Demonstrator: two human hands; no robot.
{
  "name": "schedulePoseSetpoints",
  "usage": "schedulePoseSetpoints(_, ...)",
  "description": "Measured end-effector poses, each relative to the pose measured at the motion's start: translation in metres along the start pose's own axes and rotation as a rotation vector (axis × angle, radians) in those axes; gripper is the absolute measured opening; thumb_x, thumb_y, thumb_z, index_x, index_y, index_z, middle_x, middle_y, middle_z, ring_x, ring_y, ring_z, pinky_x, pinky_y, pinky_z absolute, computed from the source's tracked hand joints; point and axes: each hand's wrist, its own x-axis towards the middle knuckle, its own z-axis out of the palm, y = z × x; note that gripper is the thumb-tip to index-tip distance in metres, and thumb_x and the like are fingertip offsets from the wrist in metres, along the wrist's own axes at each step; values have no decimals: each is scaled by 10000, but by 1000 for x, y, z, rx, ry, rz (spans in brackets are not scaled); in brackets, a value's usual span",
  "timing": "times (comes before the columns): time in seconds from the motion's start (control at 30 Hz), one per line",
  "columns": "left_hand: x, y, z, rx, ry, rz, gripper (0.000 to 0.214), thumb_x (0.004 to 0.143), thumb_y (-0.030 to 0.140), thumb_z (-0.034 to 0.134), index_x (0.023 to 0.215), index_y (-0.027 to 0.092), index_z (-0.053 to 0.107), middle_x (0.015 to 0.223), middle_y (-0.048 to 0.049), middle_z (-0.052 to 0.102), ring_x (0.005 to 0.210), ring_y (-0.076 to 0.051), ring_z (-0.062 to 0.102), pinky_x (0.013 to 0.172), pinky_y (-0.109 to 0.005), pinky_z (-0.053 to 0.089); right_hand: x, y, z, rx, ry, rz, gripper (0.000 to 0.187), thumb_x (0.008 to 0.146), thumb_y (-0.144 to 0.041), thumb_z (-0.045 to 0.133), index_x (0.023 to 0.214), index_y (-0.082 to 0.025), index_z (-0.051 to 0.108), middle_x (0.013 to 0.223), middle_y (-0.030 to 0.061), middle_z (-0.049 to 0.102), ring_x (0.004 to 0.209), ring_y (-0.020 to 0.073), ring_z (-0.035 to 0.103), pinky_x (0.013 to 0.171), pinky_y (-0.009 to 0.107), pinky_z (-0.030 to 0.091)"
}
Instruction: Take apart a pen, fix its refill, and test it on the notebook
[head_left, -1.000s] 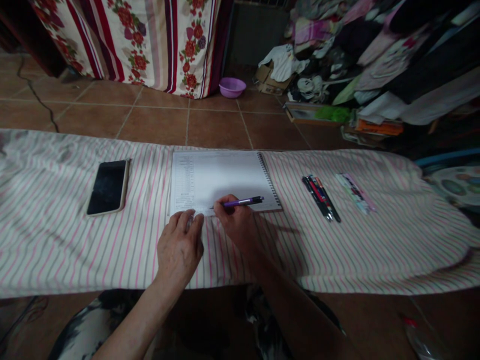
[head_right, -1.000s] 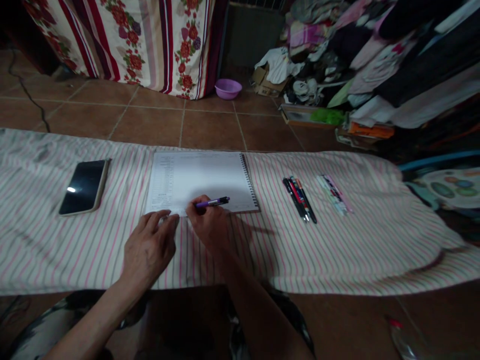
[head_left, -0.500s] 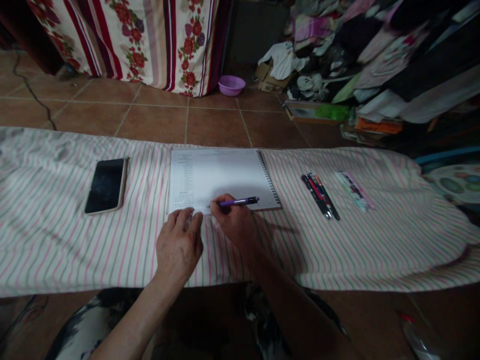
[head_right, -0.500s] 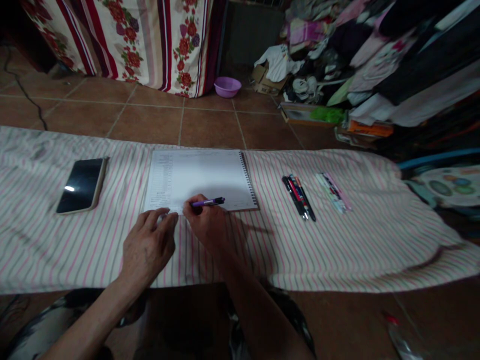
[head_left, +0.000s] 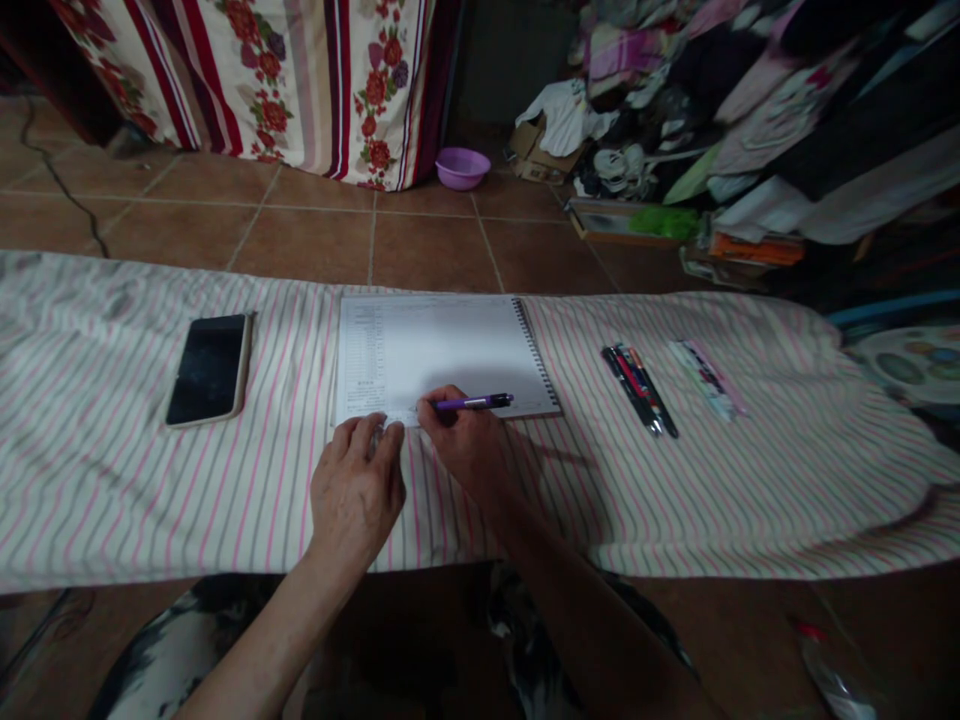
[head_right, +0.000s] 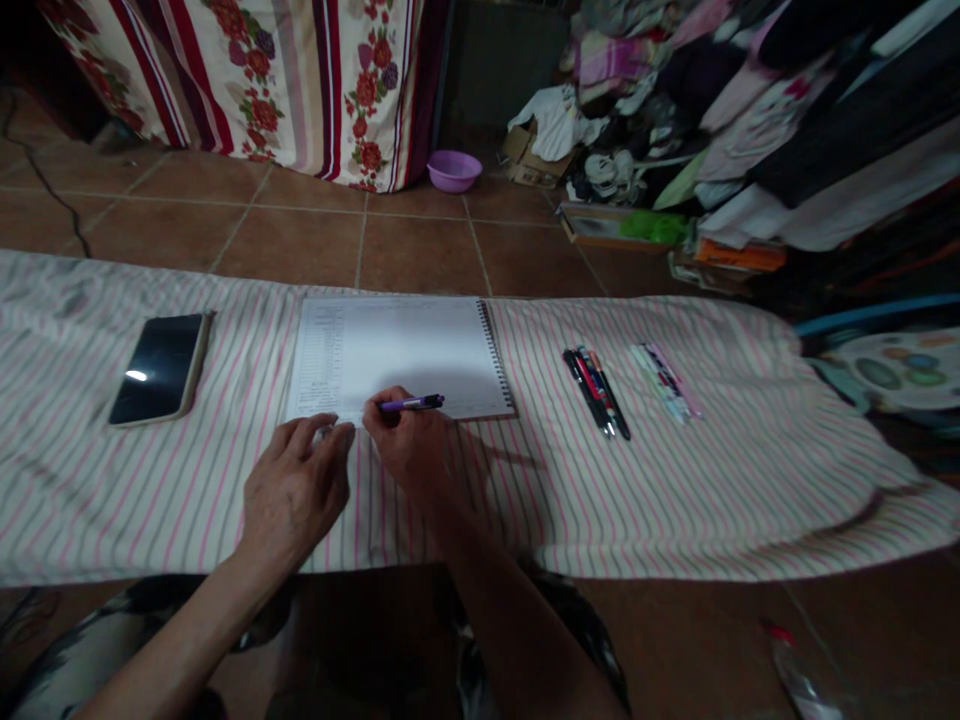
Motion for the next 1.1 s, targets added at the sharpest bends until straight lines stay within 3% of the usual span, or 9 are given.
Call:
schedulePoseSetpoints(0.27,-1,0,1,17,-6,-7,285,839,162,518,1084,160,664,1121,-114,650,1009,-296,544,830,-421,513,0,0,-6,295,-76,110,173,835,-339,510,728,-233,594,598,-22,654,559,125,616,576,203,428)
schedulePoseSetpoints(0.47,0,1,1,17,-7,-8,290,850,171,507,1093,164,665,1123,-108,652,1010,-294,543,838,-422,512,-1,0,-3,111,-5,50,181,833,-348,508,736,-235,611,584,-7,647,524,140,592,531,230,386)
schedulePoseSetpoints(0.67,1,1,1,16,-4,-9,295,848,168,507,1099,160,662,1124,-109,654,1012,-291,540,844,-419,510,-1,0,-2,65,1,16,195,838,-354,496,733,-240,614,585,-3,649,541,149,598,531,239,370)
schedulePoseSetpoints(0.97,0,0,1,12,-4,-9,302,836,170,519,1106,164,654,1132,-105,645,1021,-293,532,841,-418,508,-1,2,1,100,-45,68,180,827,-363,515,733,-240,607,600,-4,647,551,153,606,557,237,391)
schedulePoseSetpoints(1.1,0,0,2,17,-14,-8,312,828,166,527,1113,163,654,1135,-107,643,1025,-297,529,857,-422,500,-1,4,-4,289,-75,105,158,833,-341,503,732,-243,575,613,-16,649,578,140,619,588,221,424)
